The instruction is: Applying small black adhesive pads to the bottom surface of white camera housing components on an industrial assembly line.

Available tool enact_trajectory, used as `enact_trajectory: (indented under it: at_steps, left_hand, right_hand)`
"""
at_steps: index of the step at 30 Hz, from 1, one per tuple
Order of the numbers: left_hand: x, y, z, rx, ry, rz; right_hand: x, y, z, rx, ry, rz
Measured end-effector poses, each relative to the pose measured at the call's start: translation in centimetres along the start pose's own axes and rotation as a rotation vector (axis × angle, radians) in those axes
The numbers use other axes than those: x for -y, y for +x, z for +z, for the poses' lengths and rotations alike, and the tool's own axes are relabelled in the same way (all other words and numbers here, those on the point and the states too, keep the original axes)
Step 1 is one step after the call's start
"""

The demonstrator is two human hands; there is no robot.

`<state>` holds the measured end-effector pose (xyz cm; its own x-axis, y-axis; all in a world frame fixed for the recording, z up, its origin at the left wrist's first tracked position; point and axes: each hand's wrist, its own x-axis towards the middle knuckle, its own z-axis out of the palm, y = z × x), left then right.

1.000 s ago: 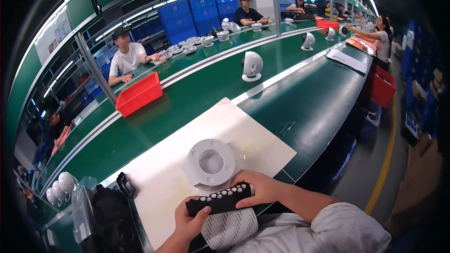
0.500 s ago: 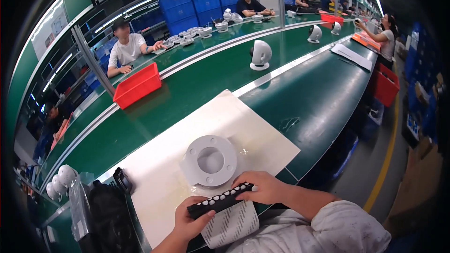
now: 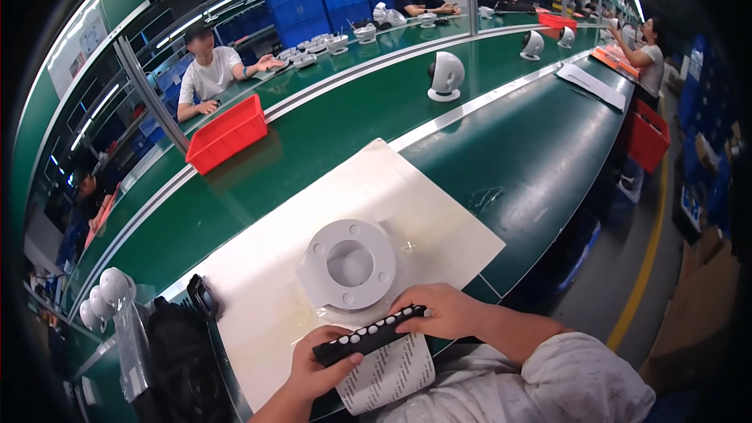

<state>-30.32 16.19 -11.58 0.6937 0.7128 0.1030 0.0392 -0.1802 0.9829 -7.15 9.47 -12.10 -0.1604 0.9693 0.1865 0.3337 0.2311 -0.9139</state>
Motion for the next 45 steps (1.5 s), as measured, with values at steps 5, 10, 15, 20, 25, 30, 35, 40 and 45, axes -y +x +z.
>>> enact_trajectory:
  at_steps: [5, 10, 15, 20, 25, 30, 35, 40, 45]
  left_hand:
    - [-0.1, 0.0, 0.1, -0.013, 0.032, -0.005]
    - [0.1, -0.1, 0.1, -0.024, 0.018, -0.029]
    - [0.1, -0.1, 0.2, -0.031, -0.012, -0.057]
    - [0.2, -0.2, 0.4, -0.079, -0.021, -0.091]
    - [0.7, -0.2, 0.3, -0.126, 0.096, -0.064]
    - [0.7, -0.2, 0.3, -0.117, 0.168, -0.054]
    - [0.3, -0.1, 0.6, -0.140, 0.230, -0.034]
    - [0.3, 0.0, 0.4, -0.108, 0.269, -0.116]
    - [-0.9, 0.3, 0.6, -0.112, 0.264, -0.157]
  right_hand:
    - [0.2, 0.1, -0.1, 0.010, 0.005, 0.021]
    - [0.2, 0.0, -0.1, 0.006, 0.024, 0.051]
    - [0.0, 0.0, -0.1, 0.002, 0.015, 0.032]
    - [0.1, 0.0, -0.2, 0.033, 0.031, 0.023]
    - [0.0, 0.0, 0.4, -0.294, -0.349, -0.363]
    - [0.8, 0.5, 1.6, -0.282, -0.451, -0.484]
    - [0.3, 0.7, 2.0, -0.292, -0.437, -0.455]
    - [0.2, 0.6, 1.9, -0.325, -0.455, -0.472]
    - [0.2, 0.9, 2.0, -0.351, -0.459, -0.491]
